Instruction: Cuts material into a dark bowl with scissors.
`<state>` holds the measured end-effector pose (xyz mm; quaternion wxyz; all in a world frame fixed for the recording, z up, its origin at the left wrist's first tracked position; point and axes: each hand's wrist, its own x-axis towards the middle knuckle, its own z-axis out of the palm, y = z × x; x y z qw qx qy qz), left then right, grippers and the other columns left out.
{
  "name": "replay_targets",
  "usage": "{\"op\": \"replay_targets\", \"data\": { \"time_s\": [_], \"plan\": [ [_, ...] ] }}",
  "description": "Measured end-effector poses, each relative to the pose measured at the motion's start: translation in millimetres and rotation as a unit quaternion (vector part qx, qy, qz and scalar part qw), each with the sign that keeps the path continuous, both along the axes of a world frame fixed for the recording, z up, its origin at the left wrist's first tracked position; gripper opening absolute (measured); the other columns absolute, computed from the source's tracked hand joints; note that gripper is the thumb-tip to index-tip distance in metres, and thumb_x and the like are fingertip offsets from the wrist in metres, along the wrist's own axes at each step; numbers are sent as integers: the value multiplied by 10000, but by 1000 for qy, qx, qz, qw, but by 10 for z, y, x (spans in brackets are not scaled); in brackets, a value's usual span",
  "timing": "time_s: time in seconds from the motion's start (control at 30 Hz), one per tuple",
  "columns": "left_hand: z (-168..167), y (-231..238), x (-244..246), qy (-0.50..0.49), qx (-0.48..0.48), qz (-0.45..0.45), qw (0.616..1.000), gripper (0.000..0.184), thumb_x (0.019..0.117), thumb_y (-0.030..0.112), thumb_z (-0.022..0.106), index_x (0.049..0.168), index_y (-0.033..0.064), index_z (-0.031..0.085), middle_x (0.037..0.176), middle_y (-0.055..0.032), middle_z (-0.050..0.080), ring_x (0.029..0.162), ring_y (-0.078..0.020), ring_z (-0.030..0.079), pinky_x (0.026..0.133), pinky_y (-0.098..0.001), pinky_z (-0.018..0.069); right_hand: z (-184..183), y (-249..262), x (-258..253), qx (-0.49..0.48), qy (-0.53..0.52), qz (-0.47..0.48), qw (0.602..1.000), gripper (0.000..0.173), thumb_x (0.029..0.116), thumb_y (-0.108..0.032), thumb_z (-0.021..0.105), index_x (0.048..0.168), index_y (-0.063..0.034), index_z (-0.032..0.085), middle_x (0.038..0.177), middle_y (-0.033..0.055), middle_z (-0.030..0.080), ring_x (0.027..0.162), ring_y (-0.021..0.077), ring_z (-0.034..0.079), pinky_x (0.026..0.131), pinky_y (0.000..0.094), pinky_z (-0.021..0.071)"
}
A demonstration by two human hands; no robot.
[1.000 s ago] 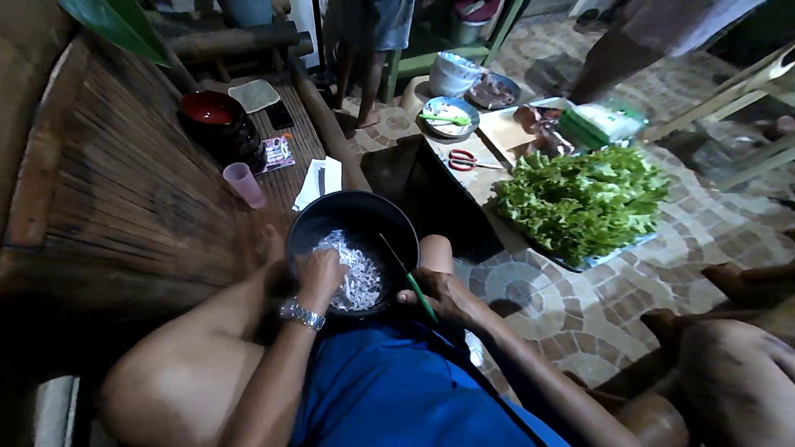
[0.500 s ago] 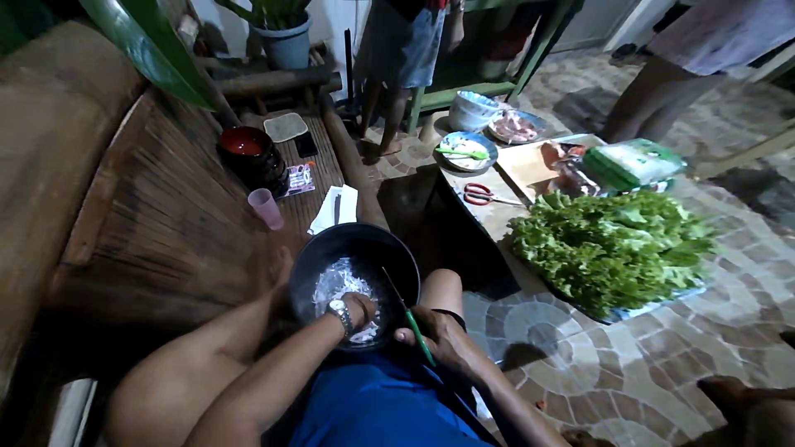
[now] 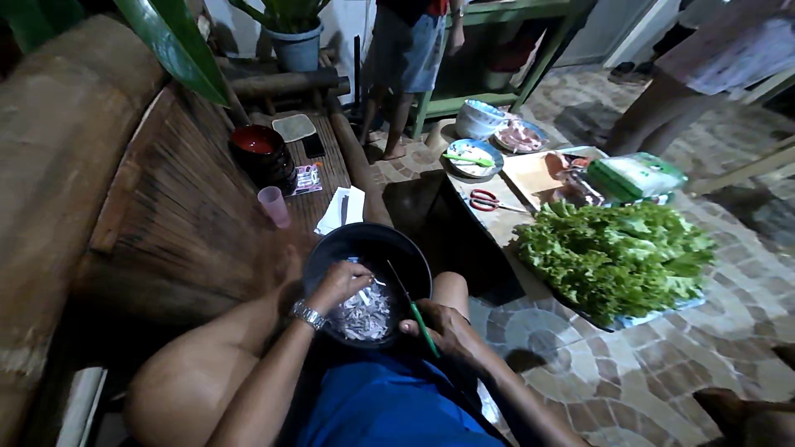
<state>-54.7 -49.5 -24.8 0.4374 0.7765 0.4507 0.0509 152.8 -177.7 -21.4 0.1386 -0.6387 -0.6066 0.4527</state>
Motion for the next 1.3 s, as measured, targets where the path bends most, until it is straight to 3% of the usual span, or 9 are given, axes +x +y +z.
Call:
{"op": "replay_targets", "data": {
  "time_s": [0.1,0.27,0.5,0.63,0.77,1.0,1.1,1.2,1.3],
  "plan": [
    [53,-69,-14,-95,12,104,990,204,999,92,648,1045,-95,715,1036,-195,707,973,-213,637,937,-387,480,45,5,-30,9,5,-5,1000,630,966,-509,613,1278,38,591,1007,205,670,916,323,645,843,538,500],
    [112,-163,6,-244,17,229,942,108,963,44,680,931,-57,699,814,-35,651,728,-20,550,725,-218,473,85,-41,-63,20,19,2,1000,730,923,-606,592,1276,33,588,1002,195,666,911,315,641,817,539,504],
    [199,-267,43,-268,-26,226,936,87,939,8,692,868,-41,687,725,11,620,670,3,544,691,-187,474,164,-27,-157,9,9,15,1000,741,921,-618,594,1297,20,580,1019,199,669,934,328,642,825,552,495],
    [208,-307,46,-266,-24,197,943,63,931,-3,693,886,-45,707,755,6,652,702,7,566,725,-199,489,215,11,-211,9,-1,10,1000,707,946,-591,586,1316,11,571,1040,197,671,954,325,646,843,546,495],
    [189,-328,54,-262,-22,190,946,57,923,-10,698,887,-52,712,759,-6,663,702,6,568,723,-202,487,166,-8,-248,54,15,-11,998,666,938,-559,617,1238,36,613,975,182,671,884,292,639,800,514,497],
    [178,-349,36,-256,-35,182,949,85,942,20,691,881,-37,705,741,12,636,678,8,543,696,-198,468,108,-48,-266,128,38,-28,991,512,951,-437,667,1061,63,664,800,108,643,685,166,590,674,378,500],
    [215,-367,50,-288,-91,245,921,114,983,31,650,1028,-62,699,865,-58,659,704,-52,579,684,-226,511,91,-33,-233,99,57,-31,993,531,955,-486,619,1093,26,636,801,51,608,683,116,565,674,334,492],
    [245,-352,66,-348,-134,337,864,111,991,14,625,1060,-53,681,841,-43,657,612,-58,590,604,-207,534,129,-66,-198,63,31,-19,997,671,951,-575,560,1226,36,600,919,133,650,807,225,618,761,449,507],
    [232,-352,86,-411,-135,379,818,89,1004,19,602,1033,-40,662,800,-24,643,618,-69,599,619,-224,547,140,-162,-204,36,1,-4,999,732,943,-616,548,1292,26,586,1002,198,675,915,325,653,813,546,509]
  ]
}}
